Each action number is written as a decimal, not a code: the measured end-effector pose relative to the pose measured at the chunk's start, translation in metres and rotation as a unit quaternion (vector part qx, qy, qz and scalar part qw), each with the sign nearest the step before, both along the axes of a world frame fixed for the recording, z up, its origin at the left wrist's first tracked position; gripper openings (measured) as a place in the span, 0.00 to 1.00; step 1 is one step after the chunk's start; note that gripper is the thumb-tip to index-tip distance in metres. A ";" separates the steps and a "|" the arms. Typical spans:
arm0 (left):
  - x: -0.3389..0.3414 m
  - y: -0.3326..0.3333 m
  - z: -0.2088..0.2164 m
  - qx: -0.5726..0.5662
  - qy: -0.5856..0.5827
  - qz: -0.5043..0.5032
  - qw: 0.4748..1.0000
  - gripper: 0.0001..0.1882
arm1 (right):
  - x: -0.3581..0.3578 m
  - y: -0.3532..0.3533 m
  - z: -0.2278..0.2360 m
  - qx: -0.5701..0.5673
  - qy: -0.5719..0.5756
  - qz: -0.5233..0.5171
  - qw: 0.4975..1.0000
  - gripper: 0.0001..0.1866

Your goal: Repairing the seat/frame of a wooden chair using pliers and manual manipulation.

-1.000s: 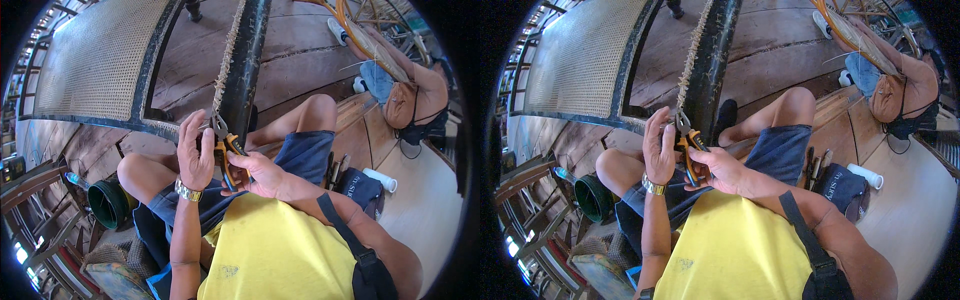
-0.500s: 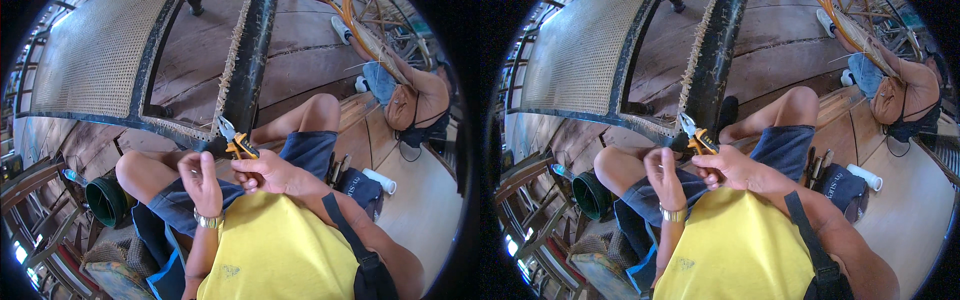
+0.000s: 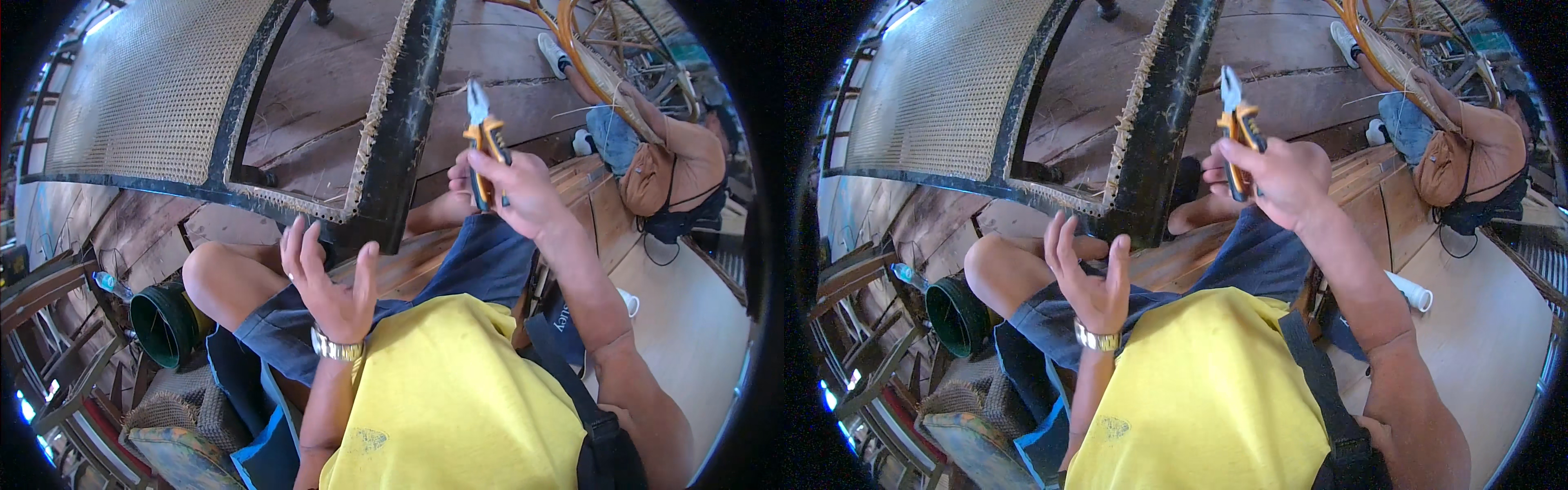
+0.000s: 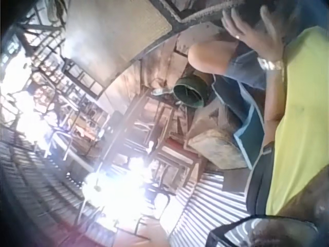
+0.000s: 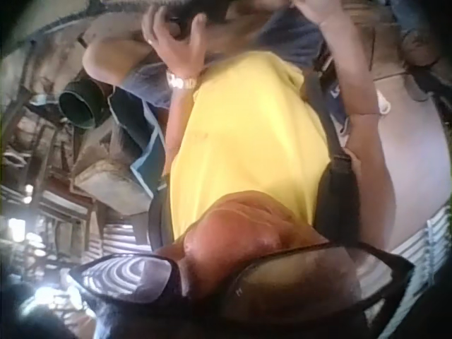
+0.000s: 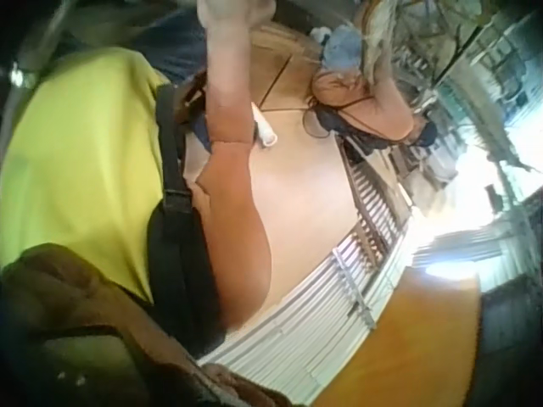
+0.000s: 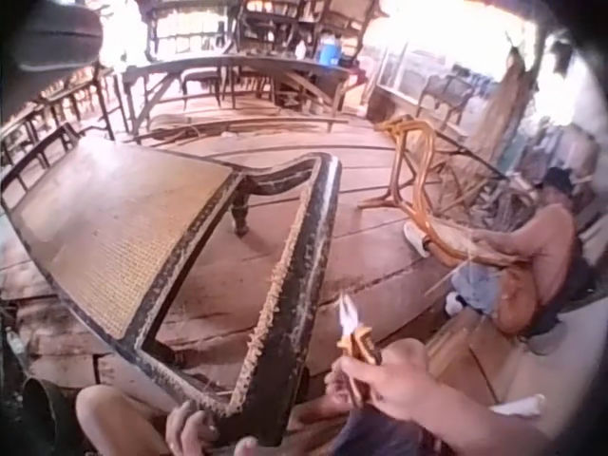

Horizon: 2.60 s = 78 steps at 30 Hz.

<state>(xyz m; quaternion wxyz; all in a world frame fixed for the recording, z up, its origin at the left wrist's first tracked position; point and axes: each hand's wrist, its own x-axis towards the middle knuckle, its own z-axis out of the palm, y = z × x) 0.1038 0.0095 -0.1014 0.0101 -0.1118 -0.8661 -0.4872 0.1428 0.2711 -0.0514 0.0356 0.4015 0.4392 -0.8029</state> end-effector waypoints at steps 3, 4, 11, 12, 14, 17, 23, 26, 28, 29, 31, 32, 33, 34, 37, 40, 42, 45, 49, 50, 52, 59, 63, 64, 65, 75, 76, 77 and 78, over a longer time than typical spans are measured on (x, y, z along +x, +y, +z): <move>-0.034 0.010 -0.007 -0.045 0.133 -0.097 0.985 0.27 | 0.025 -0.001 -0.037 0.067 -0.061 0.067 0.994 0.13; -0.041 0.013 -0.009 -0.048 0.133 -0.097 0.985 0.27 | 0.033 -0.003 -0.046 0.065 -0.061 0.067 0.994 0.13; -0.068 0.032 -0.018 -0.057 0.159 -0.175 0.970 0.06 | 0.049 -0.019 -0.060 -0.116 0.015 0.073 0.990 0.11; -0.068 0.034 -0.017 -0.066 0.154 -0.171 0.971 0.06 | 0.049 -0.020 -0.057 -0.113 0.016 0.067 0.991 0.11; -0.066 0.036 -0.013 -0.066 0.144 -0.166 0.973 0.04 | 0.050 -0.021 -0.047 -0.152 0.027 0.069 0.986 0.13; -0.065 0.033 0.001 -0.009 0.173 -0.179 0.968 0.04 | 0.054 -0.024 -0.028 -0.214 0.061 0.121 0.967 0.23; -0.105 0.000 0.026 0.027 -0.013 -0.005 1.000 0.09 | 0.051 -0.041 -0.013 -0.329 0.018 0.218 0.919 0.24; -0.093 -0.004 0.012 0.035 -0.060 -0.108 0.992 0.11 | 0.042 -0.057 -0.024 -0.381 0.021 0.225 0.897 0.22; -0.072 0.000 -0.001 -0.009 -0.063 -0.126 0.990 0.10 | 0.038 -0.066 -0.032 -0.426 0.023 0.226 0.876 0.20; -0.064 0.002 -0.006 0.018 -0.042 -0.136 0.990 0.09 | 0.036 -0.072 -0.035 -0.415 0.012 0.217 0.883 0.18; -0.051 0.004 -0.011 0.010 -0.004 -0.148 0.989 0.10 | 0.033 -0.078 -0.038 -0.424 0.009 0.196 0.884 0.18; -0.047 0.007 -0.013 0.022 -0.008 -0.136 0.990 0.10 | 0.031 -0.079 -0.039 -0.441 0.024 0.176 0.880 0.19; -0.045 0.008 -0.013 0.009 0.004 -0.133 0.991 0.10 | 0.030 -0.079 -0.040 -0.433 0.023 0.173 0.884 0.19; -0.045 0.009 -0.013 -0.004 0.011 -0.130 0.991 0.10 | 0.028 -0.078 -0.041 -0.428 0.014 0.178 0.886 0.19; -0.047 0.012 -0.014 -0.007 0.029 -0.135 0.990 0.10 | 0.025 -0.073 -0.045 -0.416 -0.001 0.197 0.888 0.18; -0.048 0.013 -0.016 0.019 0.017 -0.132 0.991 0.09 | 0.023 -0.074 -0.050 -0.432 0.027 0.192 0.881 0.18; -0.047 0.011 -0.018 0.050 0.011 -0.140 0.989 0.09 | 0.024 -0.081 -0.050 -0.432 -0.001 0.175 0.885 0.17; -0.044 0.009 -0.018 0.077 -0.024 -0.127 0.989 0.13 | 0.026 -0.094 -0.047 -0.394 -0.055 0.088 0.913 0.14; -0.040 0.013 -0.021 0.019 0.014 -0.132 0.991 0.25 | 0.026 -0.090 -0.042 -0.385 -0.046 0.079 0.918 0.15; -0.039 0.014 -0.023 0.017 0.006 -0.133 0.991 0.25 | 0.026 -0.085 -0.041 -0.384 -0.039 0.106 0.917 0.15; -0.038 0.016 -0.028 0.013 0.033 -0.118 0.992 0.26 | 0.021 -0.072 -0.043 -0.381 -0.033 0.130 0.915 0.15; -0.041 0.002 -0.037 0.153 -0.087 -0.103 0.979 0.24 | 0.005 -0.055 -0.044 -0.037 -0.021 0.375 0.926 0.10; -0.046 -0.002 -0.038 0.234 -0.126 -0.082 0.961 0.22 | 0.009 -0.061 -0.040 0.027 -0.014 0.370 0.928 0.11; -0.047 -0.003 -0.037 0.234 -0.128 -0.084 0.960 0.22 | 0.009 -0.061 -0.039 0.022 -0.008 0.371 0.928 0.11; -0.047 -0.003 -0.037 0.235 -0.129 -0.087 0.959 0.22 | 0.009 -0.061 -0.039 0.023 -0.008 0.367 0.930 0.11; -0.049 0.002 -0.033 0.135 -0.073 -0.109 0.982 0.17 | 0.002 -0.043 -0.041 -0.168 -0.024 0.361 0.917 0.10; -0.052 0.003 -0.031 0.135 -0.076 -0.104 0.982 0.17 | 0.003 -0.045 -0.041 -0.186 -0.028 0.368 0.911 0.09; -0.056 0.005 -0.029 0.081 -0.039 -0.115 0.989 0.16 | 0.004 -0.048 -0.042 -0.179 -0.038 0.365 0.913 0.09; -0.061 0.007 -0.027 0.026 -0.003 -0.124 0.992 0.15 | 0.004 -0.050 -0.042 -0.170 -0.024 0.363 0.916 0.09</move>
